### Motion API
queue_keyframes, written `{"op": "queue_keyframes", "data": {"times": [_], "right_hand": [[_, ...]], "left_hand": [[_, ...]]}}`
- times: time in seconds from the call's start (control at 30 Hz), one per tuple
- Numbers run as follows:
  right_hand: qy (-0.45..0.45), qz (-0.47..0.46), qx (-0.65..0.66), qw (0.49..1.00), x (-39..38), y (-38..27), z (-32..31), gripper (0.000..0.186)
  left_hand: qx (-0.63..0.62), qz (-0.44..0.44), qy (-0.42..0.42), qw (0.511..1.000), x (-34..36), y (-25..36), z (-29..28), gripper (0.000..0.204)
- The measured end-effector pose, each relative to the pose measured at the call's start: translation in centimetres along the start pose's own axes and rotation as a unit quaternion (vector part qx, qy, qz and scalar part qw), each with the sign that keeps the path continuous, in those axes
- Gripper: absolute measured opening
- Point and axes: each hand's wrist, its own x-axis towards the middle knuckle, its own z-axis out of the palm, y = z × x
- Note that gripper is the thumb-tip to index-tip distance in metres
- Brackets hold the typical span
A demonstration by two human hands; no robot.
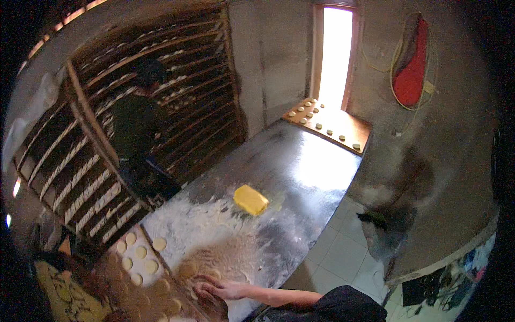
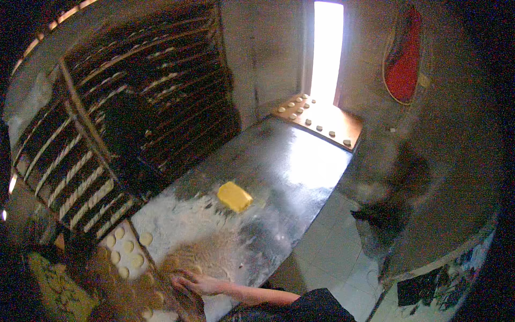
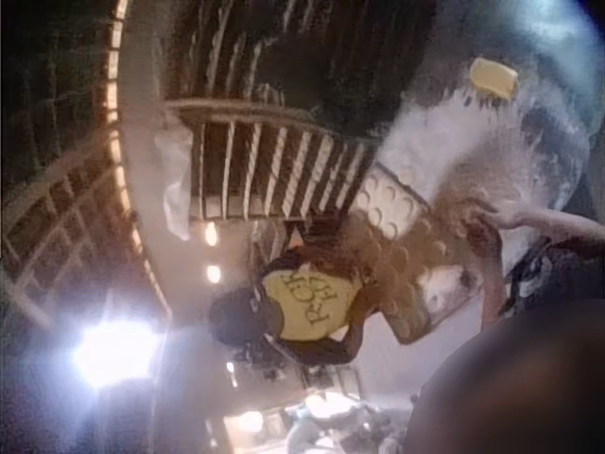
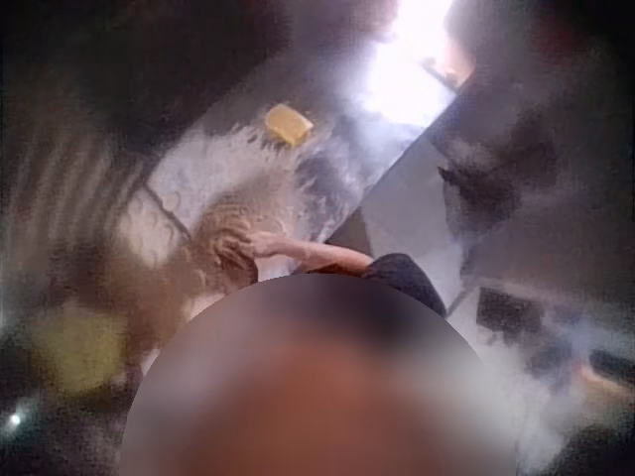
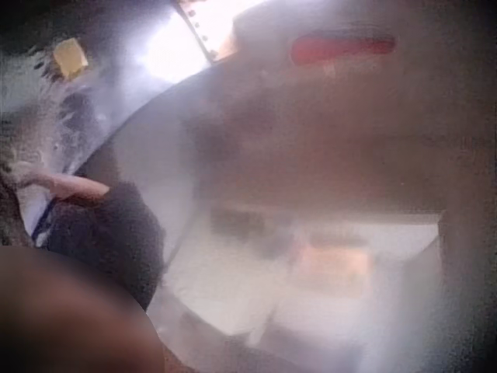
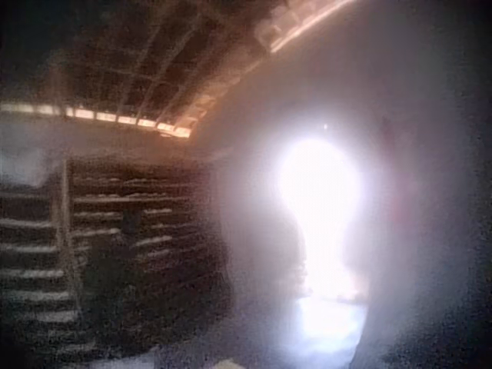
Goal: The person shapes dough balls into rings by hand and places them on a wooden tray. Two coworkers also shape dough at the same table. The person continues forming rings and arranging them in rows on the tray.
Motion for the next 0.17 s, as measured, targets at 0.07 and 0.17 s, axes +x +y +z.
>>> {"op": "queue_keyframes", "data": {"times": [0.07,0.17], "right_hand": [[-0.029,-0.019,0.178,0.983,-0.1,1.5,2.1,0.057],[-0.091,-0.032,-0.017,0.995,0.0,2.9,6.0,0.069]], "left_hand": [[0.022,0.045,0.004,0.999,-1.1,-0.8,-1.8,0.037],[0.07,0.063,0.054,0.994,-5.0,-3.7,-7.4,0.047]]}}
